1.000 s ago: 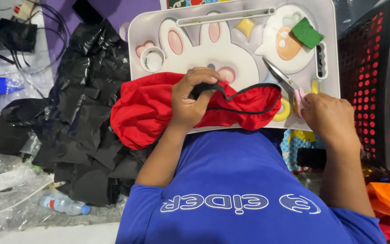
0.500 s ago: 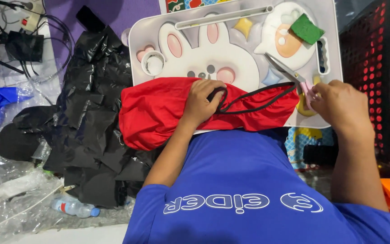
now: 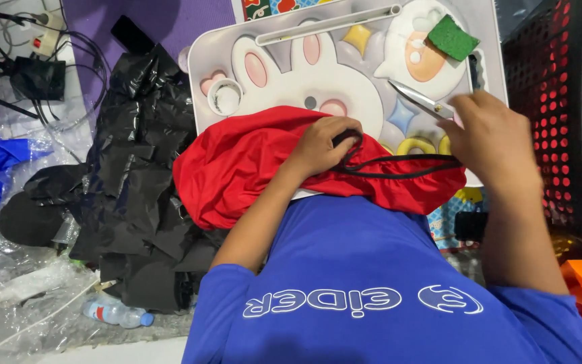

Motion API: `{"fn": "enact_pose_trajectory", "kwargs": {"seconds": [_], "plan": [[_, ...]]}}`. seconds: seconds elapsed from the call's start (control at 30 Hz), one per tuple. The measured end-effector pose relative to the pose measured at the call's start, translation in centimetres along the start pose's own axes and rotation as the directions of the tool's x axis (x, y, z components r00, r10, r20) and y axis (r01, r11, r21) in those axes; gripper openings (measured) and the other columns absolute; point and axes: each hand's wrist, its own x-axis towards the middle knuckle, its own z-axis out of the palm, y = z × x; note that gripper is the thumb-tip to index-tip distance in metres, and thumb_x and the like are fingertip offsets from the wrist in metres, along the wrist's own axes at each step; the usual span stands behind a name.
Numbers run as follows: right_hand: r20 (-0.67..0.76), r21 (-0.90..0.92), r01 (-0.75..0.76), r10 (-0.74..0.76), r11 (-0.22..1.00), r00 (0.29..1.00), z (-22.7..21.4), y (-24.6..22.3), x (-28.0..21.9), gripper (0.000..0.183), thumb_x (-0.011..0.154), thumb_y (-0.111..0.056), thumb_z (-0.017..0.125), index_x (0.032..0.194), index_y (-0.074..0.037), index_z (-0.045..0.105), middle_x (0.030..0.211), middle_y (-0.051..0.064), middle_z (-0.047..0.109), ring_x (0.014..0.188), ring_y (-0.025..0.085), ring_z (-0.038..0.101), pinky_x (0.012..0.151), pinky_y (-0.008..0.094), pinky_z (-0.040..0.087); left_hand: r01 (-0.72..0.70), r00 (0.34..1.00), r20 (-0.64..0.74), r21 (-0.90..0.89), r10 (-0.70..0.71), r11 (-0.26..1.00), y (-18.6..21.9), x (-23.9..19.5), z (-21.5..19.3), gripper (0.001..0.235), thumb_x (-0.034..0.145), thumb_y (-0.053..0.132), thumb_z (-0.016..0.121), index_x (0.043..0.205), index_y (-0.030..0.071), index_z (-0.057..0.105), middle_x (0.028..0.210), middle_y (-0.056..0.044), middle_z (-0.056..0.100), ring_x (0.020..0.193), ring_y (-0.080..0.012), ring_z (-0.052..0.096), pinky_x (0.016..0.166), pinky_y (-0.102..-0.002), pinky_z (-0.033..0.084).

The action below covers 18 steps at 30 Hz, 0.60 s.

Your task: The person uses pink-handled scissors to trim the black elastic edge of a red fabric item. They repeatedly cut small sections, inspect the edge, and continue trimming along the perimeter of the item.

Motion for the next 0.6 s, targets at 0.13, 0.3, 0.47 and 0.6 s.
{"fn": "enact_pose_trajectory", "kwargs": {"seconds": [0.13, 0.3, 0.47, 0.6], "plan": [[-0.183, 0.246, 0.18, -0.137, 0.952, 0.974, 3.0, -3.9, 4.7, 0.029, 0.099, -0.02, 0.08, 0.123, -0.007, 0.069, 0.115, 0.015, 0.071, 0.099, 0.037, 0.069, 0.069, 0.048, 0.054, 0.072, 0.996, -0.048, -0.131, -0.079, 0.989, -0.9, 0.4, -0.7, 0.019, 0.09, -0.001, 0.065, 0.105, 0.01, 0.067, 0.102, -0.004, 0.074, 0.094, -0.0223, 0.071, 0.09, -0.034, 0.053], [-0.256, 0.381, 0.401, -0.322, 0.833, 0.911, 5.1, -8.0, 10.1, 0.052, 0.095, -0.018, 0.078, 0.138, 0.002, 0.058, 0.15, 0.024, 0.054, 0.131, 0.043, 0.056, 0.103, 0.053, 0.047, 0.083, 0.986, -0.115, -0.29, -0.12, 0.954, -0.6, 0.6, -3.2, 0.019, 0.09, -0.008, 0.064, 0.1, 0.009, 0.067, 0.106, -0.004, 0.073, 0.103, -0.0178, 0.07, 0.101, -0.029, 0.05], [-0.227, 0.451, 0.365, -0.292, 0.814, 0.929, 3.8, -10.0, 13.2, 0.073, 0.115, -0.021, 0.068, 0.166, -0.006, 0.018, 0.173, 0.018, 0.015, 0.161, 0.041, 0.015, 0.13, 0.062, 0.019, 0.158, 0.981, -0.078, -0.211, -0.178, 0.965, -1.9, -0.3, -3.7, 0.015, 0.088, 0.002, 0.07, 0.1, 0.01, 0.07, 0.098, -0.003, 0.075, 0.089, -0.0174, 0.07, 0.086, -0.029, 0.053], [-0.355, 0.435, 0.407, -0.262, 0.803, 0.897, 7.1, -11.1, 14.4, 0.083, 0.12, -0.019, 0.072, 0.17, -0.009, 0.005, 0.176, 0.016, 0.0, 0.165, 0.037, -0.002, 0.139, 0.06, 0.008, 0.183, 0.978, -0.062, -0.182, -0.197, 0.966, -0.5, -0.4, -4.1, 0.014, 0.088, 0.002, 0.071, 0.099, 0.011, 0.071, 0.101, -0.001, 0.078, 0.102, -0.0171, 0.074, 0.097, -0.029, 0.054]]}}
